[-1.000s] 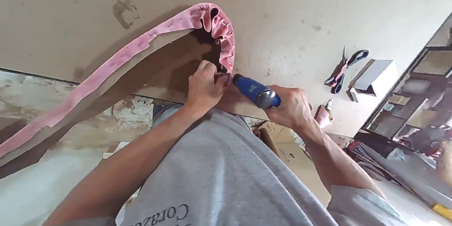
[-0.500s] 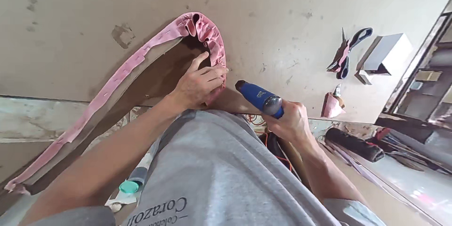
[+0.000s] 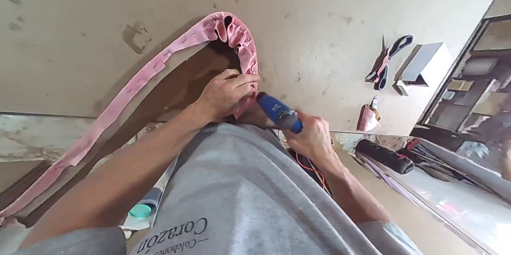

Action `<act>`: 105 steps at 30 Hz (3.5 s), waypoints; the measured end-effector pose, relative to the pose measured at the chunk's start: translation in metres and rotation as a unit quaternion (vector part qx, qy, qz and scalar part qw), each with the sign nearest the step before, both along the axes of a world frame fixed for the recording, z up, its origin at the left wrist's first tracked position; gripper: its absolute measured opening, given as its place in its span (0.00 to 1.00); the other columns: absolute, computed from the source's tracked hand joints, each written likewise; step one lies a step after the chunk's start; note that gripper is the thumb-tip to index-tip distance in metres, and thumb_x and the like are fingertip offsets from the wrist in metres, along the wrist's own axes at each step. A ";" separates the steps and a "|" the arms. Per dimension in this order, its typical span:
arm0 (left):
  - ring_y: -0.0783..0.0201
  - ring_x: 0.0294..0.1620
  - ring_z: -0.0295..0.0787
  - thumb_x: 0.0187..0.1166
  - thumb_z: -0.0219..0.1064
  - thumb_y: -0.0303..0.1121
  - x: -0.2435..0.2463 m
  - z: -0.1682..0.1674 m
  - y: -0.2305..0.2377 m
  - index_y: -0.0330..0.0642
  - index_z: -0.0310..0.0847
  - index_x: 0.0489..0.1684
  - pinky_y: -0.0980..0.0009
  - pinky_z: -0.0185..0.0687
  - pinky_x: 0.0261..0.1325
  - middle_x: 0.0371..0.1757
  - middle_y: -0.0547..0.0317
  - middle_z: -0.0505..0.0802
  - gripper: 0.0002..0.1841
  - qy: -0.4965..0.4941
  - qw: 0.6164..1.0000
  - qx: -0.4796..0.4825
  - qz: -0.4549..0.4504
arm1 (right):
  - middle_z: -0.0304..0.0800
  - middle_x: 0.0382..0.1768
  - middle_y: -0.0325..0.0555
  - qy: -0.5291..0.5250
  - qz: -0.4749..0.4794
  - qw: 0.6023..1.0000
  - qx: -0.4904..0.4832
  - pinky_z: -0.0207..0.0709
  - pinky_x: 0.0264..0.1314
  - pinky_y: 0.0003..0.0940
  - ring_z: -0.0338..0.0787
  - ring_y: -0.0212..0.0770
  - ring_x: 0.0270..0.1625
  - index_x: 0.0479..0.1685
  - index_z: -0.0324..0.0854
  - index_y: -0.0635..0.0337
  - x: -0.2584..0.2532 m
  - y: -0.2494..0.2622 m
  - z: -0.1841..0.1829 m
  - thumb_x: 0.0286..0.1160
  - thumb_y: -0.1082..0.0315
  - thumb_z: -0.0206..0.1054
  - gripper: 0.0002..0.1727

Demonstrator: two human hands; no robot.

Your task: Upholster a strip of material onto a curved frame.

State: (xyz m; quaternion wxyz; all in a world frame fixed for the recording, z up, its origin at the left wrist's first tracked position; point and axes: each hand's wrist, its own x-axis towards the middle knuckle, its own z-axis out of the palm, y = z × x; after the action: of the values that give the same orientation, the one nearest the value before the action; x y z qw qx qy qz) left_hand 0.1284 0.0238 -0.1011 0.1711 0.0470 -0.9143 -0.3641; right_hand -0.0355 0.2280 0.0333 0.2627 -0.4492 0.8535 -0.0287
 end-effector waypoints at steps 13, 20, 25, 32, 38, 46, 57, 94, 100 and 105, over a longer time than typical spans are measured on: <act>0.46 0.61 0.92 0.89 0.52 0.33 0.120 0.096 -0.015 0.31 0.87 0.55 0.51 0.87 0.66 0.59 0.37 0.93 0.18 -0.070 0.936 -0.064 0.338 | 0.92 0.55 0.52 -0.003 0.026 0.999 -0.031 0.84 0.51 0.63 0.92 0.56 0.54 0.71 0.81 0.54 -0.033 -0.095 -0.034 0.81 0.43 0.63 0.29; 0.59 0.49 0.95 0.84 0.57 0.32 0.218 0.025 0.132 0.31 0.85 0.61 0.58 0.92 0.55 0.55 0.47 0.95 0.17 -0.192 0.783 0.303 0.508 | 0.90 0.46 0.60 -0.122 -0.116 0.981 -0.095 0.82 0.40 0.66 0.91 0.61 0.44 0.67 0.77 0.60 0.010 -0.139 -0.078 0.66 0.51 0.75 0.32; 0.47 0.65 0.90 0.88 0.48 0.26 0.294 -0.015 0.111 0.45 0.47 0.92 0.51 0.90 0.60 0.81 0.43 0.80 0.31 0.157 0.461 0.600 0.634 | 0.89 0.49 0.51 -0.244 -0.126 0.950 -0.146 0.86 0.48 0.47 0.90 0.40 0.43 0.75 0.72 0.61 0.018 -0.127 -0.091 0.73 0.61 0.70 0.30; 0.50 0.76 0.78 0.79 0.49 0.30 0.321 0.050 0.033 0.50 0.59 0.85 0.43 0.77 0.75 0.78 0.49 0.80 0.29 0.417 0.557 0.529 0.486 | 0.86 0.43 0.36 -0.297 -0.250 0.911 -0.141 0.84 0.43 0.35 0.86 0.29 0.40 0.65 0.77 0.56 0.052 -0.066 -0.069 0.74 0.61 0.67 0.21; 0.60 0.71 0.83 0.76 0.66 0.35 0.260 0.183 -0.041 0.44 0.50 0.85 0.53 0.81 0.75 0.70 0.63 0.83 0.36 0.395 0.801 0.384 0.235 | 0.86 0.30 0.29 -0.697 -0.231 0.672 -0.092 0.70 0.17 0.13 0.76 0.18 0.19 0.51 0.82 0.49 0.121 -0.001 -0.052 0.86 0.46 0.54 0.19; 0.69 0.37 0.90 0.68 0.72 0.32 0.122 0.280 -0.012 0.43 0.65 0.81 0.66 0.89 0.38 0.46 0.58 0.92 0.36 0.176 0.917 0.170 0.316 | 0.86 0.27 0.36 -0.622 -0.238 0.738 -0.110 0.80 0.30 0.16 0.86 0.23 0.27 0.51 0.75 0.62 0.232 -0.018 0.047 0.92 0.73 0.37 0.17; 0.38 0.45 0.89 0.66 0.75 0.35 0.162 0.261 -0.051 0.46 0.74 0.76 0.36 0.80 0.43 0.43 0.39 0.90 0.32 -0.356 0.920 -0.154 0.047 | 0.67 0.88 0.55 0.290 0.245 0.839 -0.390 0.46 0.93 0.65 0.56 0.61 0.93 0.86 0.70 0.46 0.124 -0.010 0.142 0.72 0.48 0.71 0.38; 0.55 0.56 0.90 0.82 0.58 0.55 0.177 0.129 0.145 0.38 0.87 0.58 0.51 0.85 0.59 0.58 0.48 0.91 0.27 -0.258 0.869 0.221 0.360 | 0.93 0.45 0.51 -0.624 -0.375 0.669 -0.151 0.90 0.48 0.42 0.94 0.44 0.44 0.69 0.78 0.56 0.177 -0.064 -0.056 0.89 0.42 0.55 0.28; 0.57 0.46 0.87 0.88 0.54 0.53 0.176 0.122 0.151 0.41 0.91 0.37 0.56 0.84 0.50 0.50 0.50 0.87 0.26 -0.262 0.880 0.176 0.356 | 0.86 0.33 0.46 -0.568 -0.443 0.673 -0.171 0.84 0.33 0.44 0.87 0.42 0.31 0.58 0.79 0.52 0.201 -0.064 -0.057 0.82 0.24 0.39 0.41; 0.68 0.49 0.87 0.88 0.56 0.46 0.187 0.100 0.159 0.43 0.87 0.23 0.67 0.83 0.51 0.47 0.56 0.91 0.23 -0.142 0.875 0.250 0.389 | 0.90 0.58 0.47 -0.549 -0.443 0.682 -0.195 0.86 0.54 0.51 0.90 0.43 0.57 0.73 0.78 0.44 0.203 -0.055 -0.059 0.76 0.18 0.34 0.48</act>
State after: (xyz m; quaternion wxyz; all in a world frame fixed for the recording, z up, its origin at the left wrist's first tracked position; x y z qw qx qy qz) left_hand 0.3152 0.1832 -0.0013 0.1504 0.4914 -0.7153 -0.4735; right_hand 0.1679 0.1727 -0.0256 0.5471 0.0363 0.6310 -0.5488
